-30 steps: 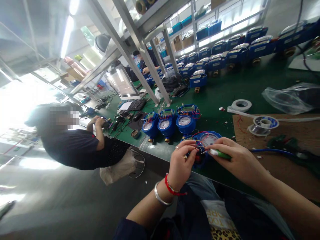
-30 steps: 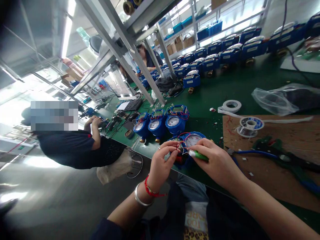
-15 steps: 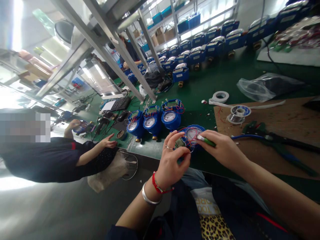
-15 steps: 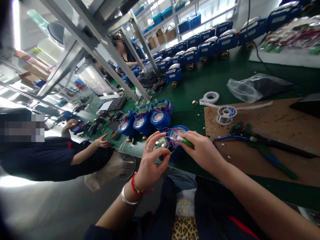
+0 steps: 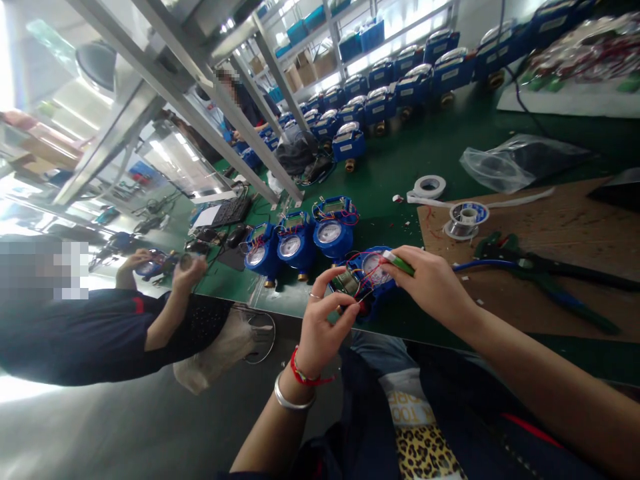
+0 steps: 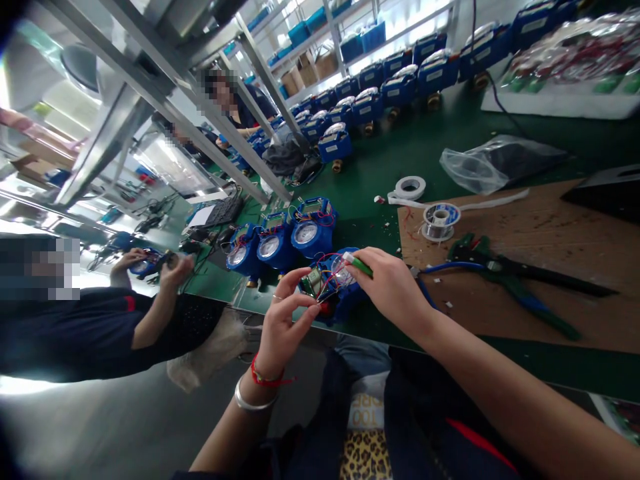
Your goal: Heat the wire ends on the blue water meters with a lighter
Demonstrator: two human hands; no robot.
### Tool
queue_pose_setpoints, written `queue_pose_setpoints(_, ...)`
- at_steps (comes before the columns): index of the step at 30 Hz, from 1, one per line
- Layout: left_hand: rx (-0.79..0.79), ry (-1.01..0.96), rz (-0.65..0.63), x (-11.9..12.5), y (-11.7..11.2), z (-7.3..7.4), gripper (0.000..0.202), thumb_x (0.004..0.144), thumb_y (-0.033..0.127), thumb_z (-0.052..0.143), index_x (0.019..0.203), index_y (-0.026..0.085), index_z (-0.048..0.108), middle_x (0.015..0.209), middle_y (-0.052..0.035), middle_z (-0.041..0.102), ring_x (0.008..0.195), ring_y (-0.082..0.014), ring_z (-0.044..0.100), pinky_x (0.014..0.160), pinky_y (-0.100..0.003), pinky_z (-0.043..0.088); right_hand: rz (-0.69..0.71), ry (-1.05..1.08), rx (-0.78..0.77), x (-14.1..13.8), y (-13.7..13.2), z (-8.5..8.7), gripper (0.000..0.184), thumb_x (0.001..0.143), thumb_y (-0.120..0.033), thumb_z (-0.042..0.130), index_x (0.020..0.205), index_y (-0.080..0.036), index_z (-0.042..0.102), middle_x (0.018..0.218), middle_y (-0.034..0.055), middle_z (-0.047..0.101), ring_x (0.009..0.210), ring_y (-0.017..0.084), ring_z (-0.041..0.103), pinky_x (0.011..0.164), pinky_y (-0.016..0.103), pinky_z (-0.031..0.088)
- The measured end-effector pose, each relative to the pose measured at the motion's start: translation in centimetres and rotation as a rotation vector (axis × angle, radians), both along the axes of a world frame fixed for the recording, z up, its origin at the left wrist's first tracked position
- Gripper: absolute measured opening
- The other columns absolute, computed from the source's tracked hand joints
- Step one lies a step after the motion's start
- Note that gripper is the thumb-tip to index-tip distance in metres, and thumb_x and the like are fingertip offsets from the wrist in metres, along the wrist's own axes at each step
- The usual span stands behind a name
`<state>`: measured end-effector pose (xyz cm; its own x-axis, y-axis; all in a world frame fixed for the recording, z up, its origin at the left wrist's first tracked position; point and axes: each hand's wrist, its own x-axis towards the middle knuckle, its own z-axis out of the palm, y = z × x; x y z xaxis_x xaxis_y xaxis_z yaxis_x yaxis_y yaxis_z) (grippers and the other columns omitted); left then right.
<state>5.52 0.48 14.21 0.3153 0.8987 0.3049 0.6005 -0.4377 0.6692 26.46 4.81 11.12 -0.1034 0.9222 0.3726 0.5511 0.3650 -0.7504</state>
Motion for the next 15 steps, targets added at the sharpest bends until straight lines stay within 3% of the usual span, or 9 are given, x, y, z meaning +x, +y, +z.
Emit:
queue_pose_setpoints(7, 0.064, 0.052, 0.034, 0.1, -0.1, 0.1, 0.012, 0.088, 0.022, 0.060, 0.077, 0.019, 0.065, 0.134, -0.0084, 0.049, 0.121, -0.0233, 0.050, 0.102, -0.042, 0.043, -0.013, 0.000, -0.008, -0.1, 0.1, -0.1, 0.010, 0.089, -0.028, 0.059, 0.091, -0.019, 0.064, 0.090, 0.0026, 0.066, 0.083, 0.017, 0.061, 0.075, 0.026, 0.043)
queue_pose_setpoints(11, 0.318, 0.170, -0.030, -0.2, -0.3, -0.5, 0.005, 0.083, 0.018, 0.066, 0.083, 0.023, 0.068, 0.133, -0.0061, 0.048, 0.123, -0.0244, 0.046, 0.103, -0.045, 0.042, -0.022, -0.007, -0.025, -0.3, 0.2, 0.0, 0.013, 0.090, -0.028, 0.057, 0.094, -0.018, 0.065, 0.095, 0.0053, 0.067, 0.087, 0.020, 0.062, 0.078, 0.029, 0.044)
queue_pose_setpoints(15, 0.554, 0.315, -0.088, -0.2, -0.5, -0.9, 0.022, 0.079, 0.012, 0.070, 0.094, 0.027, 0.069, 0.109, -0.0031, 0.061, 0.106, -0.0201, 0.049, 0.095, -0.037, 0.046, -0.005, -0.005, -0.026, -0.4, 0.3, 0.2, 0.015, 0.092, -0.028, 0.053, 0.094, -0.018, 0.064, 0.093, 0.0067, 0.067, 0.085, 0.020, 0.062, 0.077, 0.030, 0.044)
